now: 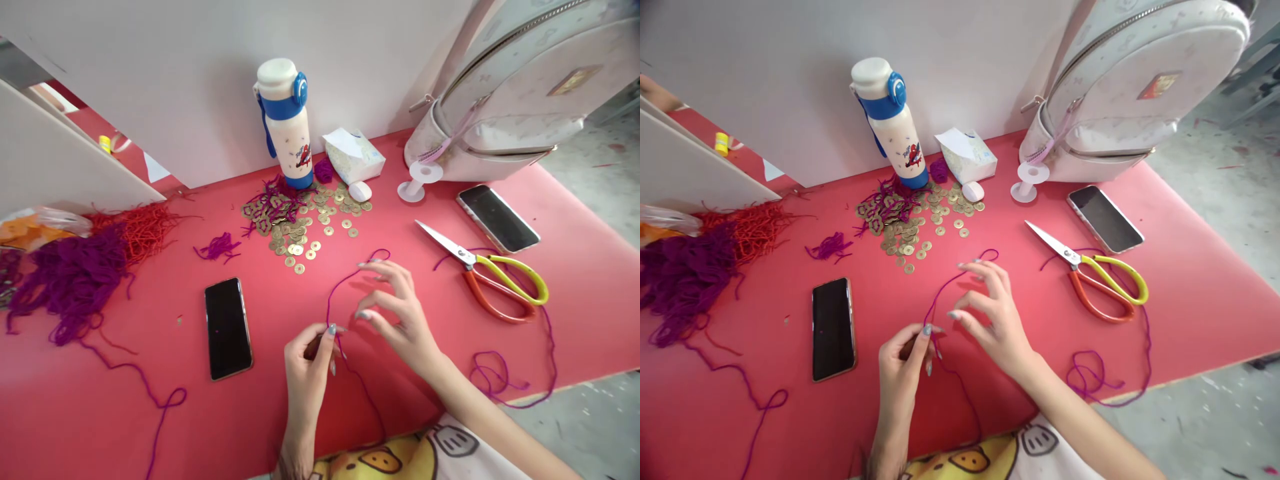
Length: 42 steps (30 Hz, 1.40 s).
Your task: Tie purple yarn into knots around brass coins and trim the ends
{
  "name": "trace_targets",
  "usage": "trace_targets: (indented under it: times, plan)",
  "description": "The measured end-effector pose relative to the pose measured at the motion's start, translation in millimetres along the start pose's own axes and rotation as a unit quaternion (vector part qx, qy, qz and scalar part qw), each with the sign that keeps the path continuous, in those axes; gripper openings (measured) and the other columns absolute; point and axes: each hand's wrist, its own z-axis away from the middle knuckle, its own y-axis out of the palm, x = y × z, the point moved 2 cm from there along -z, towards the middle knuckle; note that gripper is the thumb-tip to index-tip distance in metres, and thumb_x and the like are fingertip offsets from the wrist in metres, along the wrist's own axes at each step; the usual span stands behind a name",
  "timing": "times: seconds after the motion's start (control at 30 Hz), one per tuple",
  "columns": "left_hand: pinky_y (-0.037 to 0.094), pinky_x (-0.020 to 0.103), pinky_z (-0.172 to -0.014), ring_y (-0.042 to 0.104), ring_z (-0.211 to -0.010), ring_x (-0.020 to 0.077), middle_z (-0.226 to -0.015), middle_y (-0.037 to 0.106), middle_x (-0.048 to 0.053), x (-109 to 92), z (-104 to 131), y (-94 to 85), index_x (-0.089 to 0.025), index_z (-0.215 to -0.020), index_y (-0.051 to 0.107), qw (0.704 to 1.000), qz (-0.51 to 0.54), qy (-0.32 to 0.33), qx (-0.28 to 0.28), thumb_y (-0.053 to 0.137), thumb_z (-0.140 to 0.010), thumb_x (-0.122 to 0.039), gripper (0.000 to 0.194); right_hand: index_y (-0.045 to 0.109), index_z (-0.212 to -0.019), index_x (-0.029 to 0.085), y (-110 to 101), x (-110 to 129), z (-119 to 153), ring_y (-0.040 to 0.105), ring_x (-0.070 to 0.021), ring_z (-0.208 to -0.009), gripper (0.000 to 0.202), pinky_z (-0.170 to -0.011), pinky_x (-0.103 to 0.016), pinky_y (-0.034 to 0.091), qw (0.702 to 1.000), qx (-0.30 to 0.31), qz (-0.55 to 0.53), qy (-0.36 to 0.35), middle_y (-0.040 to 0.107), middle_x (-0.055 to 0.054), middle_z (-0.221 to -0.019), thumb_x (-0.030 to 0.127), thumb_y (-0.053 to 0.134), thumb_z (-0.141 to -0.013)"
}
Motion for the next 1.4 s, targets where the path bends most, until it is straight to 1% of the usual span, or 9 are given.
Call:
trace_targets:
  times: [0.17,0.33,0.53,0.8,0.9,0.97,1.07,1.2,1.4]
  plan:
    - [0.041,0.018,-0.043,0.048,-0.044,0.0093,-0.052,0.057,-0.001,-1,0,-1.8,-0.015,-0.072,0.073,0.999,-0.019,0.019,-0.017,0.065,-0.086,-0.051,0.039,0.075,-0.084,0.025,19,2,5,0.042,-0.0364,-0.132,0.016,-0.103,-0.058,0.046,0.986,0.157,-0.048,-0.005,0.057,-0.01,-0.14,0.041,0.077,-0.083]
    - [0.04,0.019,-0.043,0.046,-0.042,0.0087,-0.052,0.059,-0.002,-1,0,-2.5,-0.016,-0.073,0.073,0.999,-0.004,0.028,-0.023,0.064,-0.088,-0.049,0.038,0.074,-0.086,0.025,23,1,8,0.047,-0.0311,-0.128,0.008,-0.097,-0.051,0.051,0.978,0.18,-0.104,0.03,0.06,-0.008,-0.136,0.02,0.068,-0.089]
    - [0.038,0.019,-0.045,0.044,-0.046,0.0083,-0.057,0.06,-0.001,3,-1,-7.3,-0.015,-0.079,0.075,0.996,0.037,0.047,-0.062,0.066,-0.088,-0.046,0.033,0.061,-0.091,0.023,12,13,6,0.05,-0.026,-0.123,0.013,-0.105,-0.048,0.044,0.967,0.213,-0.137,0.003,0.057,-0.009,-0.131,0.017,0.051,-0.097]
    - [0.047,0.023,-0.058,0.059,-0.059,0.0149,-0.066,0.066,0.001,-7,6,-9.1,-0.017,-0.075,0.075,0.984,-0.083,0.136,-0.086,0.067,-0.086,-0.034,0.022,0.06,-0.098,0.022,0,24,19,0.042,-0.0309,-0.127,0.016,-0.099,-0.049,0.046,0.979,0.175,0.001,-0.101,0.048,-0.014,-0.137,0.011,0.049,-0.094]
    - [0.046,0.023,-0.064,0.061,-0.064,0.0155,-0.07,0.066,0.002,-8,13,-8.6,-0.018,-0.081,0.076,0.954,-0.192,0.216,-0.083,0.065,-0.089,-0.027,0.016,0.06,-0.096,0.022,-9,24,21,0.048,-0.0294,-0.12,0.014,-0.094,-0.045,0.047,0.974,0.178,0.035,-0.137,0.055,-0.014,-0.13,0.016,0.048,-0.099]
    - [0.045,0.023,-0.064,0.062,-0.065,0.0148,-0.073,0.068,0.002,-8,18,-7.5,-0.019,-0.087,0.076,0.92,-0.272,0.276,-0.063,0.061,-0.093,-0.025,0.017,0.059,-0.096,0.021,-14,25,20,0.057,-0.0244,-0.099,0.015,-0.084,-0.039,0.049,0.965,0.204,0.019,-0.162,0.066,-0.011,-0.109,0.021,0.046,-0.102]
    - [0.044,0.024,-0.062,0.063,-0.065,0.0147,-0.073,0.069,0.003,-9,27,-3.9,-0.019,-0.089,0.075,0.845,-0.369,0.388,-0.007,0.056,-0.098,-0.024,0.021,0.059,-0.095,0.021,-19,26,19,0.059,-0.019,-0.078,0.017,-0.072,-0.031,0.047,0.959,0.216,-0.027,-0.182,0.067,-0.005,-0.085,0.025,0.045,-0.104]
    - [0.044,0.026,-0.059,0.06,-0.062,0.0146,-0.071,0.07,0.003,-17,41,2.2,-0.017,-0.084,0.072,0.758,-0.385,0.526,0.031,0.057,-0.097,-0.018,0.019,0.059,-0.09,0.021,-21,24,20,0.058,-0.0167,-0.072,0.018,-0.068,-0.027,0.045,0.971,0.169,-0.054,-0.161,0.065,-0.003,-0.08,0.025,0.047,-0.104]
    - [0.048,0.026,-0.062,0.062,-0.063,0.0142,-0.075,0.073,0.005,-22,66,8.8,-0.015,-0.096,0.072,0.719,-0.309,0.615,-0.097,0.067,-0.09,-0.012,0.008,0.06,-0.088,0.021,-24,16,37,0.059,-0.0161,-0.072,0.016,-0.069,-0.026,0.046,0.973,0.146,-0.105,-0.141,0.064,-0.002,-0.078,0.025,0.052,-0.102]
